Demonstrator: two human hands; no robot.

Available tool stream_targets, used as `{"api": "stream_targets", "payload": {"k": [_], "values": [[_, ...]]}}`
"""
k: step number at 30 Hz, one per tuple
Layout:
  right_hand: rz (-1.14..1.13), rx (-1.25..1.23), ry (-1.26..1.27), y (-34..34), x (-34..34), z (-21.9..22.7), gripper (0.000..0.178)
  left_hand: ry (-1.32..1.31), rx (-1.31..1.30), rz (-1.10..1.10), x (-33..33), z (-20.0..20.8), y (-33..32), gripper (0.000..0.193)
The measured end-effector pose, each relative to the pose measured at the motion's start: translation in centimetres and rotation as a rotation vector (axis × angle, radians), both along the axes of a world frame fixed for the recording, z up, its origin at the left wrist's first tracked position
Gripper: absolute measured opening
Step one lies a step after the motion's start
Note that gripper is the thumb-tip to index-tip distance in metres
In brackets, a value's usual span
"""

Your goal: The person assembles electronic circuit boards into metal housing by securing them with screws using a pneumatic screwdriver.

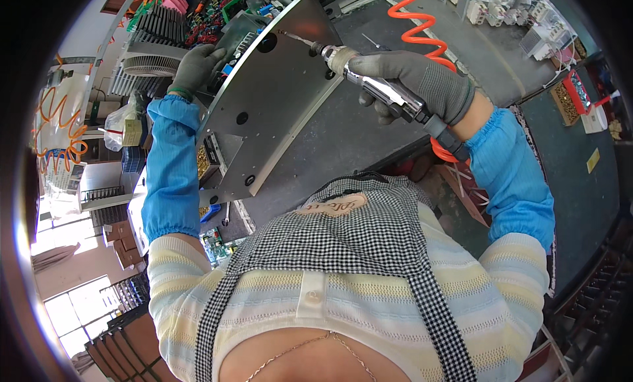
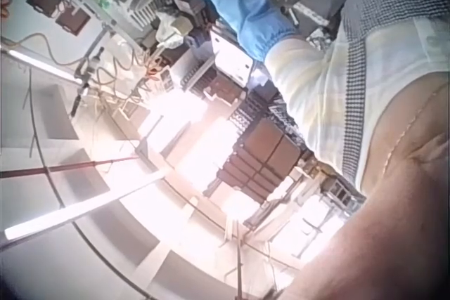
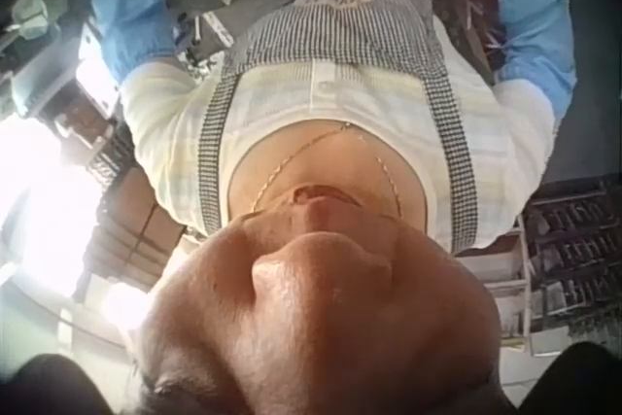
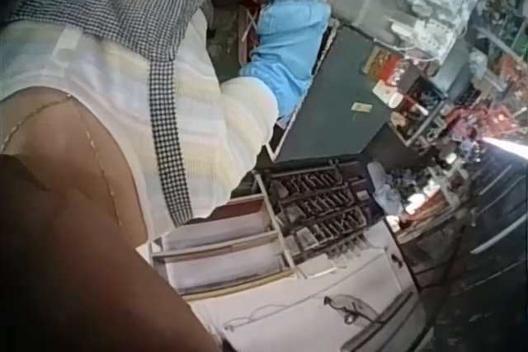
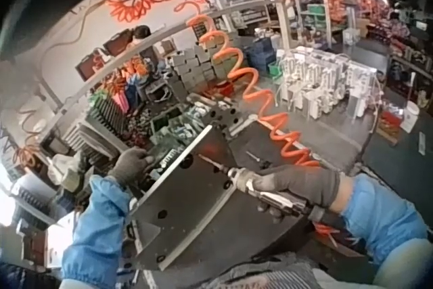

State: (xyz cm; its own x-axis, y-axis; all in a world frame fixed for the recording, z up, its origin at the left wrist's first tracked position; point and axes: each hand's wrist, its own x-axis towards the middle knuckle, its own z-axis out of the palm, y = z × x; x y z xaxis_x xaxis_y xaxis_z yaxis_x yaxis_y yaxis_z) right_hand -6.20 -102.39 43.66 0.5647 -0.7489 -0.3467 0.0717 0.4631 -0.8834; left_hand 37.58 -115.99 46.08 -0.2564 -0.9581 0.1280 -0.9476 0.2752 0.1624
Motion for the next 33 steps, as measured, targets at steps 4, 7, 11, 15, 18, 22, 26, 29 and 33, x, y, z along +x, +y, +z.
{"api": "stream_targets", "payload": {"k": [4, 7, 11, 15, 18, 22, 26, 29, 33], "values": [[-0.029, -0.023, 0.011, 0.4, 0.1, 0.0, 0.050, 0.143, 0.107, 0.125, -0.1, -0.2, 0.0, 0.036], [-0.045, -0.026, 0.021, 0.8, 0.2, 0.5, 0.052, 0.103, 0.151, 0.142, -0.3, 0.3, -0.1, 0.039], [-0.033, -0.031, 0.020, 0.7, 0.0, 0.0, 0.051, -0.026, 0.112, 0.094, -0.7, 0.8, 0.2, 0.040], [-0.012, -0.027, 0.039, 0.4, -0.4, -0.1, 0.050, -0.031, 0.150, 0.107, -0.6, 0.8, 0.2, 0.039], [0.005, -0.028, 0.035, 0.4, -0.5, 0.3, 0.051, 0.019, 0.134, 0.096, -0.5, 0.4, 0.2, 0.040], [0.027, -0.030, 0.027, 0.0, -1.2, -0.3, 0.052, 0.010, 0.114, 0.094, -1.3, 0.6, 0.6, 0.041], [0.040, -0.033, 0.042, 0.0, -1.3, -0.1, 0.053, -0.008, 0.117, 0.115, -1.7, 0.9, 0.9, 0.041], [0.030, -0.029, 0.082, 0.1, -1.5, -0.1, 0.055, 0.011, 0.070, 0.082, -2.0, 1.0, 1.6, 0.038], [0.054, 0.057, -0.079, 0.2, -1.6, -1.3, 0.054, 0.003, 0.008, 0.039, -1.7, 0.8, 1.5, 0.036]]}}
